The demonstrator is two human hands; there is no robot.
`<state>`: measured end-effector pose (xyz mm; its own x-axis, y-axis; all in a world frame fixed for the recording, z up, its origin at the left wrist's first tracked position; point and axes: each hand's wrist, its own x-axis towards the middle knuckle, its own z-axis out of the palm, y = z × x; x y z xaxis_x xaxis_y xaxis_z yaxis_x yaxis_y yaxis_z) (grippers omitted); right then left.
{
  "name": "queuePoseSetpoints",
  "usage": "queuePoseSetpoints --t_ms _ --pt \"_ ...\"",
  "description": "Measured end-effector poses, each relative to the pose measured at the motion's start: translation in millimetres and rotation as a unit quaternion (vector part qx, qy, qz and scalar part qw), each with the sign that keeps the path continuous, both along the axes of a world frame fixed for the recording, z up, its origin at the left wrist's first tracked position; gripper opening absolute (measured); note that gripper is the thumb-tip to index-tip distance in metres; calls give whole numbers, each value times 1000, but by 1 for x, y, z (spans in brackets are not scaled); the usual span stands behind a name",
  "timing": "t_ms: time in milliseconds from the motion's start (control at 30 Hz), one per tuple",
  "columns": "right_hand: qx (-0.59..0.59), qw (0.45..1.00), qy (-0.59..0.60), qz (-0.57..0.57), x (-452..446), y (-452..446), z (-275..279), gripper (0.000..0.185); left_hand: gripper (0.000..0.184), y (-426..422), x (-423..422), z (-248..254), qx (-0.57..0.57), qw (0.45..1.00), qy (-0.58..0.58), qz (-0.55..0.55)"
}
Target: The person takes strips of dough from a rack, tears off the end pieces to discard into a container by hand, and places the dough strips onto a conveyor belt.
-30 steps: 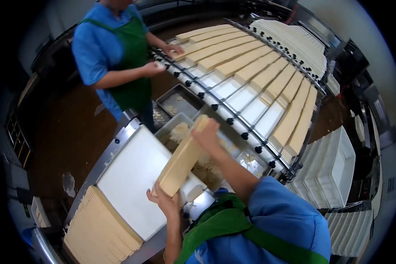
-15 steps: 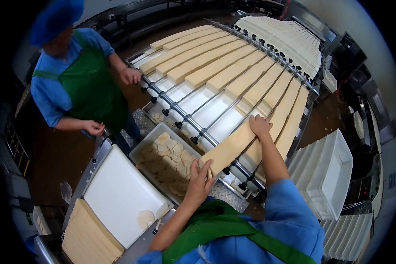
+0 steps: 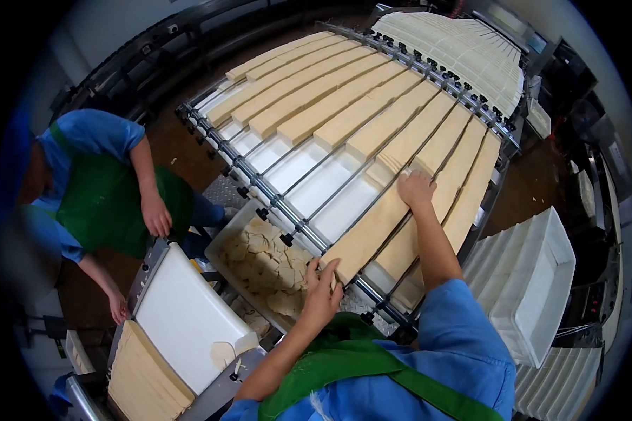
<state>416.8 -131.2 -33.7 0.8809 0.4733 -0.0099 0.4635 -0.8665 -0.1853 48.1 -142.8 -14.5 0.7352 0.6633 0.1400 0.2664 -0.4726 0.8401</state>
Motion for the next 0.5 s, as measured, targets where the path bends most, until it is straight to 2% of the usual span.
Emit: queuePoseSetpoints --t_ms 33,100,133,267,333,367,433,467,500 --pt "-12 1000 0 12 1 0 4 60 53 0 4 2 1 1000 0 2" --pt "13 999 -34 13 4 -1 -2 57 52 -2 12 9 -95 995 10 3" --pt "38 997 -67 13 6 -2 -5 53 52 -2 16 9 -94 995 10 6" --pt "12 999 -36 20 6 -9 6 49 51 -2 26 6 -86 996 19 3" --pt "77 993 -95 10 -5 -14 6 47 51 3 36 -2 -87 996 18 -2" --pt "77 992 -95 12 -13 -14 5 47 51 7 43 -7 -45 999 4 -15" --pt "117 973 -191 47 -37 -10 1 53 51 13 56 -14 -3 1000 -11 -23" --pt "117 973 -191 51 -51 -10 0 53 51 15 62 -17 -28 999 -13 -28" --pt "118 978 -139 104 -68 -10 7 57 51 16 64 -18 -53 998 -16 -32"
